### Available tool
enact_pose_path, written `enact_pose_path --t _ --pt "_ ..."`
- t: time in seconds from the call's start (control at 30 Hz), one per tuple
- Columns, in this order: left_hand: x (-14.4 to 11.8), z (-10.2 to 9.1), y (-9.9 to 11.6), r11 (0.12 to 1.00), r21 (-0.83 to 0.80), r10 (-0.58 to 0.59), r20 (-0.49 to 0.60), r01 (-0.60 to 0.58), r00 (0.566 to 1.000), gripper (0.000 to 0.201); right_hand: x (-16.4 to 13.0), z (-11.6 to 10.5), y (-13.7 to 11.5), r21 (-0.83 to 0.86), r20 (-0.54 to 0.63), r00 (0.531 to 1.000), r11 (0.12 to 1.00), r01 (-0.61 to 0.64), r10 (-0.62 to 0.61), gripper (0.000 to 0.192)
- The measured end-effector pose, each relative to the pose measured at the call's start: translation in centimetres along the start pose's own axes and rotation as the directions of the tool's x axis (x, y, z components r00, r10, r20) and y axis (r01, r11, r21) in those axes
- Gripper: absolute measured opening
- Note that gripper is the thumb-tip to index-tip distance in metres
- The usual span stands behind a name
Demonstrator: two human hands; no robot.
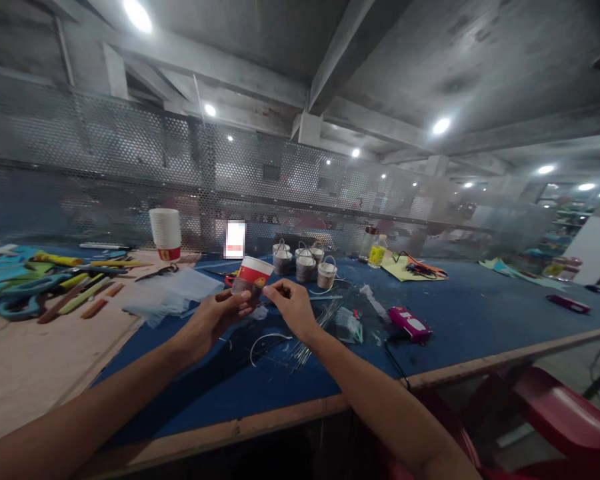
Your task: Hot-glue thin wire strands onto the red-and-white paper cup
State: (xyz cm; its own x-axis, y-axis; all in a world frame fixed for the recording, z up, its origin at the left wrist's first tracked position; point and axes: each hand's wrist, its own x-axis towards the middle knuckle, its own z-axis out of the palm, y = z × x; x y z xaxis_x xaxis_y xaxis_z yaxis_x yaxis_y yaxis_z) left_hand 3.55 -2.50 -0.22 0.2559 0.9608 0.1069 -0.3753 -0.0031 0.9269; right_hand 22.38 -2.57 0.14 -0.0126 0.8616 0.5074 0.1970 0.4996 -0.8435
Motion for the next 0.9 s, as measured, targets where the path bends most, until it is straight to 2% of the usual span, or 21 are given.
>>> enact_pose_path --t 0.3,0.5,0.7,0.9 --pt "-0.40 0.38 0.35 0.999 -0.022 -0.036 0.044 0.037 0.998 0.034 0.20 -0.14 -0.10 -0.003 0.001 1.000 1.000 0.013 -0.013 0.032" --pt "-0.51 0.37 0.52 0.997 -0.054 -0.052 0.052 0.055 0.997 0.024 0.33 -0.36 0.11 -0.006 0.011 1.000 1.000 0.006 -0.006 0.033" --pt "-0.07 -0.26 -0.11 0.992 -0.071 -0.095 0.092 0.102 0.991 0.032 0.34 -0.34 0.21 -0.005 0.012 1.000 1.000 -0.002 0.002 0.035" --pt "-0.40 0.10 0.14 0.993 -0.059 -0.091 0.134 0.099 0.987 0.036 0.37 -0.17 0.44 0.020 -0.011 1.000 1.000 -0.010 0.010 0.033"
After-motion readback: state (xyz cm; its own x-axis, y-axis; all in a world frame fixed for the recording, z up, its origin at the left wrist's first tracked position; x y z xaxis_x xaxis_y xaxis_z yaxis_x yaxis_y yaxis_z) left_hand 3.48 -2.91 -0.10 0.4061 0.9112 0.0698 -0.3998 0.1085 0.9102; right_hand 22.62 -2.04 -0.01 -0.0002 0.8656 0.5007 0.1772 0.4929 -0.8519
